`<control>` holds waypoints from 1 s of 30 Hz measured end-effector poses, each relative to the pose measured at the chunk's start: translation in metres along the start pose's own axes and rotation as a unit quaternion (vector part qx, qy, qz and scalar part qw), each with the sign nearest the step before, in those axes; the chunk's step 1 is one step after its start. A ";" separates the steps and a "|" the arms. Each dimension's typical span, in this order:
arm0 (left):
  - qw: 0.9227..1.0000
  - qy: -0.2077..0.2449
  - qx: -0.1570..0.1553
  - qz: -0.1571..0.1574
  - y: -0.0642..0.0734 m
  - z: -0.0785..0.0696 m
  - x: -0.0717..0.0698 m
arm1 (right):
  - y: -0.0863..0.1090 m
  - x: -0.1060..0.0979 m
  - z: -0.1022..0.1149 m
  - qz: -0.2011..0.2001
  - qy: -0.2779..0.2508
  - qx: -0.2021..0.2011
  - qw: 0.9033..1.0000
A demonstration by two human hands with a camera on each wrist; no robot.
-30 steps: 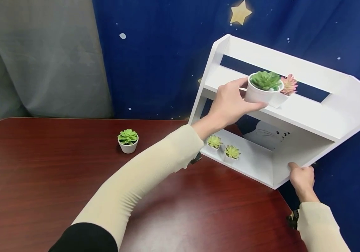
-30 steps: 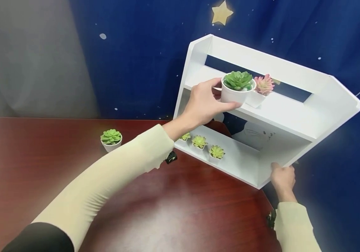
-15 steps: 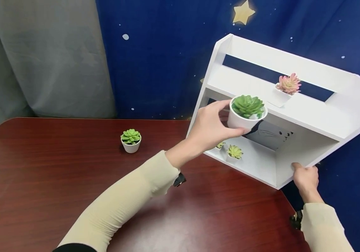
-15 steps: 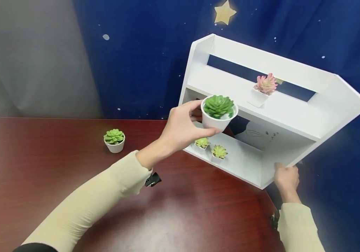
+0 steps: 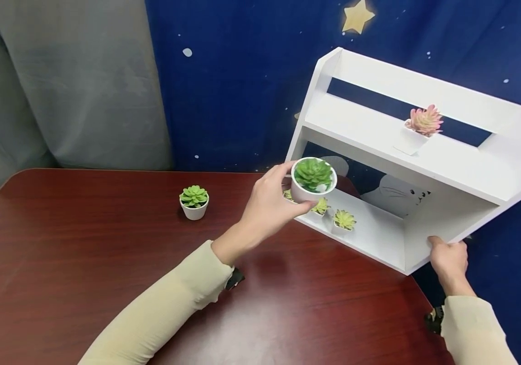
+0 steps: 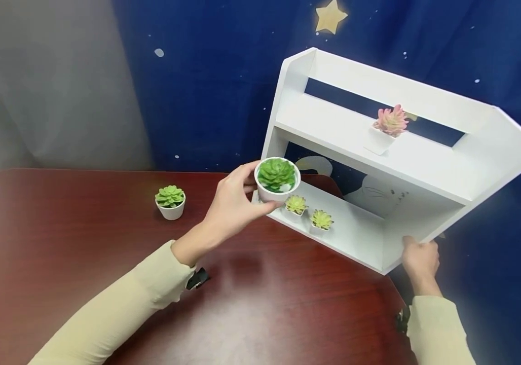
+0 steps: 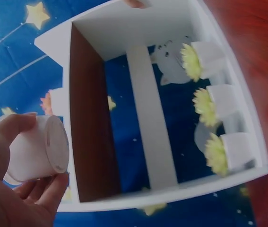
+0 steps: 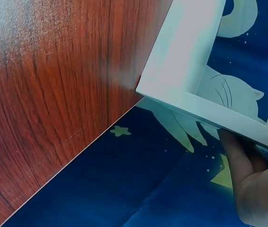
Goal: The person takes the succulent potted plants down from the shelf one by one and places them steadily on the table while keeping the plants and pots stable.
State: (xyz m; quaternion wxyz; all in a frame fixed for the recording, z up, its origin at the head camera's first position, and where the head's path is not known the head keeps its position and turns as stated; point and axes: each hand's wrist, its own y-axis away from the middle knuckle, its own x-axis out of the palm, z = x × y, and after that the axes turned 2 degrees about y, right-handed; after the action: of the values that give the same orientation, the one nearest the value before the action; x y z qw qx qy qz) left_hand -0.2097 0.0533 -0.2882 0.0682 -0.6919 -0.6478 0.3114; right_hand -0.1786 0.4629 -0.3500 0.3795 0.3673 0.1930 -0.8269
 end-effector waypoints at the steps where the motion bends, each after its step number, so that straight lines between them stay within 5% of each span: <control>1: 1.000 -0.004 -0.004 -0.005 0.001 0.005 -0.001 | -0.001 -0.001 0.000 0.000 -0.001 0.000 1.000; 12: 0.996 -0.053 -0.053 -0.047 0.012 0.064 -0.018 | -0.003 0.000 -0.001 0.002 0.001 0.007 1.000; 30: 0.973 -0.113 -0.199 -0.018 0.012 0.131 -0.024 | -0.004 0.000 -0.003 0.008 0.001 0.009 1.000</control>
State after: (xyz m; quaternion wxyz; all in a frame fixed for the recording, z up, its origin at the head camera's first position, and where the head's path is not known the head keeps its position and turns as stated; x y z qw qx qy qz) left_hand -0.2669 -0.0118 -0.3902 -0.1389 -0.6403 -0.7126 0.2509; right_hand -0.1805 0.4674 -0.3520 0.3829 0.3730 0.1824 -0.8252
